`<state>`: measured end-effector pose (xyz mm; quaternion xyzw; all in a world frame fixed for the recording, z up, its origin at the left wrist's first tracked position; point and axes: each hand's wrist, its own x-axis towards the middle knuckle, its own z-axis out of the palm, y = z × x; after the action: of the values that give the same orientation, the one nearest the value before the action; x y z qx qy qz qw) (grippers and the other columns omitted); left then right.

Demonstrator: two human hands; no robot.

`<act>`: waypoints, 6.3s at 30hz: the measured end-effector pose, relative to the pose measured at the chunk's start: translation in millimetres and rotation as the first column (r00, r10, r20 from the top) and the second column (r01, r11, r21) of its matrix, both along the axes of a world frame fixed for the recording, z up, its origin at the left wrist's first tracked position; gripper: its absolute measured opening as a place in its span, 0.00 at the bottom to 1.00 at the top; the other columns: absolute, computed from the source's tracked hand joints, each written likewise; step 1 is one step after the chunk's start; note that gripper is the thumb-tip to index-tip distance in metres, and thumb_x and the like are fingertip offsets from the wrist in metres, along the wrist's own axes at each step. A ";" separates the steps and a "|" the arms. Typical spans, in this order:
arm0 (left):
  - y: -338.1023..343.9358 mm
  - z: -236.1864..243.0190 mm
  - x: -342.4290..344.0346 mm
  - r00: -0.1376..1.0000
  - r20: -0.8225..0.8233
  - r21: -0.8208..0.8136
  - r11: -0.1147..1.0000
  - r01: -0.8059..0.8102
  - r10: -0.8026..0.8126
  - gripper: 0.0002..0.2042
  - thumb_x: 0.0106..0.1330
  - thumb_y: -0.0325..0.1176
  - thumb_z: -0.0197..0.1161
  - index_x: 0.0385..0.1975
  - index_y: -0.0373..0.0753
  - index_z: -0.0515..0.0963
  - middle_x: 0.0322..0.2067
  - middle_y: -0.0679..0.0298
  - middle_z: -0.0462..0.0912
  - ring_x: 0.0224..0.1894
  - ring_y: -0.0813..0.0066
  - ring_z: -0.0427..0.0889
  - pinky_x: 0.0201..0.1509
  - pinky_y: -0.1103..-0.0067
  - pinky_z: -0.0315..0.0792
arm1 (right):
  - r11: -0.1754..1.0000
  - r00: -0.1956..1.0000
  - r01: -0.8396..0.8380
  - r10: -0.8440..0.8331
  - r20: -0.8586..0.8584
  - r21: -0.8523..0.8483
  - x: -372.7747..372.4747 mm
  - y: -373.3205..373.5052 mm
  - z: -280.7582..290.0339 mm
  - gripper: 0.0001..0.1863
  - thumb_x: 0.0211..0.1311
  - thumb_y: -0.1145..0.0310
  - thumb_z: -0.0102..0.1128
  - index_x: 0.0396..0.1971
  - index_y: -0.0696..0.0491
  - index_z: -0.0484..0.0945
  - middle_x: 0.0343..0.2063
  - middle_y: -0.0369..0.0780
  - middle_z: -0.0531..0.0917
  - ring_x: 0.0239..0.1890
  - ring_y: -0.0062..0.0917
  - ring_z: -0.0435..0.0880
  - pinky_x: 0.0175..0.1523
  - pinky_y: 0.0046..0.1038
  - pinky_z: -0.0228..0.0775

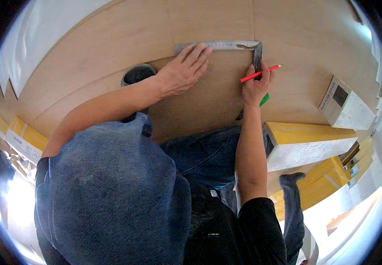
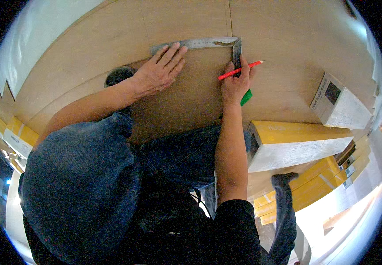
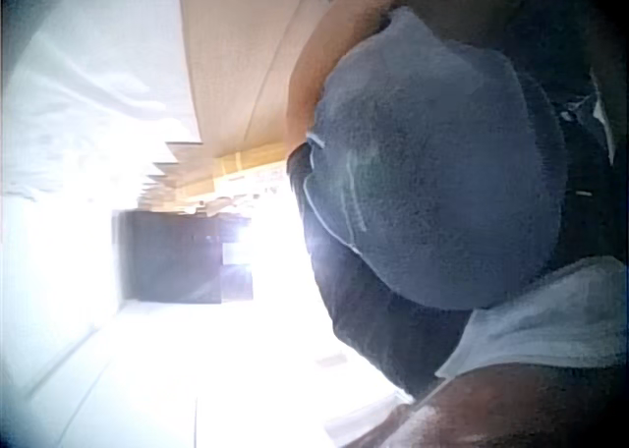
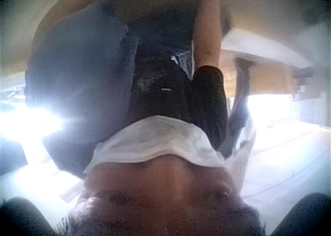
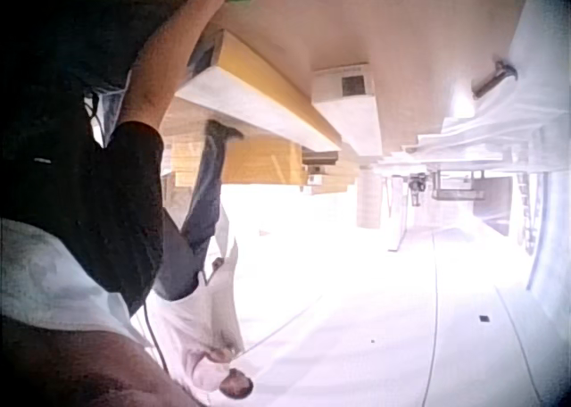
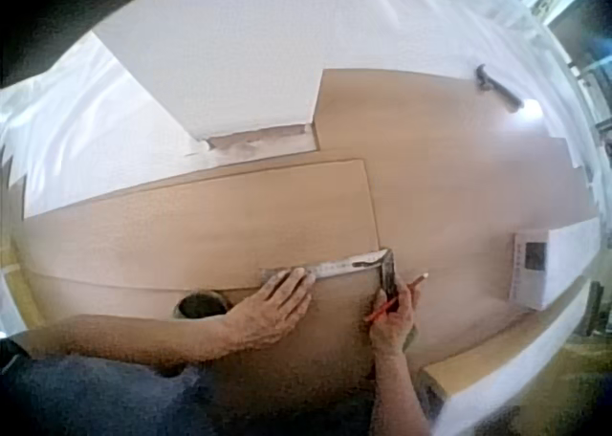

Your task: The person marks a wood-textured flooring plank using a square and pencil, then carries it to a table saw and makes several cuts to remove a rectangular section before fitting it into a corner of the room.

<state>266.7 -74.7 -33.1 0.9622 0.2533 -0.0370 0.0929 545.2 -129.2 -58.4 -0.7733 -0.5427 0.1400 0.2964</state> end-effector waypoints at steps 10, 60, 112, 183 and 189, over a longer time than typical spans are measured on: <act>-2.0 -3.2 0.3 0.999 -0.042 0.052 0.998 0.019 -0.016 0.28 0.70 0.50 0.55 0.63 0.38 0.73 0.74 0.48 0.60 0.76 0.47 0.56 0.79 0.53 0.48 | 0.925 0.883 -0.380 0.372 -0.286 0.029 -52.6 41.1 81.8 0.18 0.74 0.60 0.56 0.55 0.55 0.80 0.51 0.46 0.84 0.53 0.38 0.82 0.56 0.35 0.74; 0.5 0.0 -11.8 1.000 -0.023 0.069 0.998 0.011 -0.009 0.30 0.66 0.48 0.56 0.63 0.35 0.73 0.74 0.48 0.60 0.75 0.46 0.58 0.77 0.56 0.55 | 0.820 0.860 -0.488 0.395 -0.323 -0.299 41.3 110.4 95.1 0.10 0.70 0.64 0.66 0.44 0.53 0.86 0.36 0.38 0.89 0.38 0.21 0.85 0.46 0.26 0.78; 178.7 55.2 -289.2 0.698 -0.408 -0.238 0.670 -0.704 0.588 0.22 0.64 0.50 0.68 0.36 0.32 0.76 0.35 0.51 0.77 0.42 0.50 0.75 0.50 0.62 0.70 | 0.755 0.831 0.541 -0.410 0.376 -0.370 -108.9 -18.7 -0.9 0.38 0.69 0.54 0.47 0.73 0.61 0.56 0.76 0.53 0.52 0.78 0.50 0.47 0.77 0.54 0.36; -655.0 665.6 205.9 0.154 -0.392 -0.563 0.369 0.740 -0.907 0.23 0.61 0.36 0.63 0.54 0.29 0.75 0.48 0.41 0.84 0.52 0.41 0.82 0.56 0.61 0.73 | -0.493 -0.992 0.125 -0.034 -0.125 -0.861 -771.2 -677.5 748.6 0.23 0.68 0.53 0.53 0.51 0.53 0.85 0.48 0.50 0.86 0.51 0.46 0.84 0.58 0.39 0.76; -850.6 670.6 190.8 -0.005 -0.396 -0.534 0.226 0.815 -0.918 0.25 0.62 0.37 0.63 0.57 0.30 0.74 0.50 0.42 0.83 0.53 0.41 0.81 0.56 0.61 0.73 | -0.403 -0.928 0.105 0.289 -0.236 -0.909 -773.3 -708.7 676.1 0.18 0.65 0.60 0.61 0.49 0.54 0.85 0.39 0.46 0.88 0.42 0.33 0.87 0.48 0.33 0.78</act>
<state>457.5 -925.2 637.5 0.8117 -0.3871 -0.4366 0.0260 -228.1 -837.9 617.7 0.2703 -0.7985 -0.0715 -0.5331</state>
